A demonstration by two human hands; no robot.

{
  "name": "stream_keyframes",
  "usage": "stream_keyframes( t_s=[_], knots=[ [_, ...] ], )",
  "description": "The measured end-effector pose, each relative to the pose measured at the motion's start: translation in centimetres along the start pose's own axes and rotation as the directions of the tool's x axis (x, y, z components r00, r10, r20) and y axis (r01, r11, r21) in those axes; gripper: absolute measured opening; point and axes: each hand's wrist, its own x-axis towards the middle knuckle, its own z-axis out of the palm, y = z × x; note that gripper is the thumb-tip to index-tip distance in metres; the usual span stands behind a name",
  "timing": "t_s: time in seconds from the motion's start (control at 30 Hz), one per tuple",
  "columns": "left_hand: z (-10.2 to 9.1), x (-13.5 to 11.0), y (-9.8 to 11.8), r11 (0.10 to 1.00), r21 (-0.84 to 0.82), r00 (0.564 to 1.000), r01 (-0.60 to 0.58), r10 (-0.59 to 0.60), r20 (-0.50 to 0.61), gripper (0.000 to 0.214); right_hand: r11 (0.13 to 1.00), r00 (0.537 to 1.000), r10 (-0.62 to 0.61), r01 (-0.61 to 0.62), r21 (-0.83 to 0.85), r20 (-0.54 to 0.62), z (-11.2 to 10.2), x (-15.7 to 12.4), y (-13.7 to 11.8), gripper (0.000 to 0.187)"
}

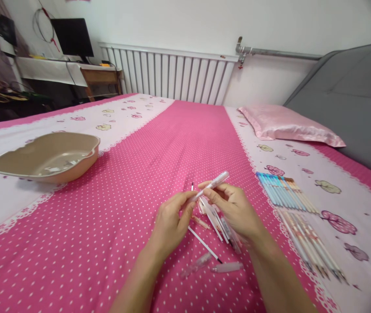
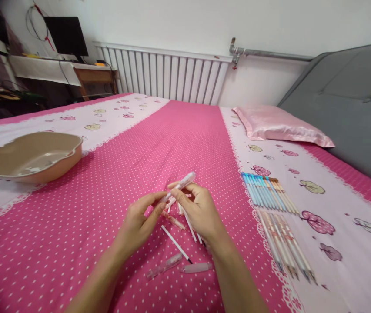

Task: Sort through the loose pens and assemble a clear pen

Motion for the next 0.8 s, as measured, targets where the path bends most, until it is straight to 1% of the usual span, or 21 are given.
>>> stream_keyframes(
  t_s=[0.13,0.33,0.47,0.6,0.7,0.8],
  knots=[
    [0.0,0.0,0.2,1.0,-0.021,0.999,0.023,-0.023,0.024,0.025,1.0,1.0,0.025,-0.026,0.016,0.015,-0.2,-0.1,0.1,0.029],
    [-0.1,-0.1,0.6,0.993,-0.09,0.992,0.072,-0.062,0.109,0.025,0.998,0.997,0.061,-0.062,0.017,0.041,-0.5,-0.1,0.2,0.026],
    [-0.5,-0.2,0.8,0.975,-0.186,0.978,0.125,-0.09,0.186,0.028,0.998,0.994,0.061,-0.062,0.008,0.093,-1.0,-0.1,-0.1,0.023],
    [-0.8,-0.2,1.0,0.942,-0.289,0.961,0.169,-0.092,0.26,0.03,0.992,0.982,0.113,-0.12,0.034,0.154,-1.4,-0.4,-0.7,0.022],
    [-0.8,-0.2,1.0,0.925,-0.331,0.952,0.188,-0.088,0.295,0.03,0.987,0.977,0.144,-0.153,0.047,0.156,-1.5,-0.6,-1.0,0.024],
    [-0.8,-0.1,1.0,0.912,-0.351,0.945,0.211,-0.098,0.313,0.031,0.986,0.979,0.147,-0.156,0.058,0.141,-1.4,-0.5,-1.0,0.029]
  ],
)
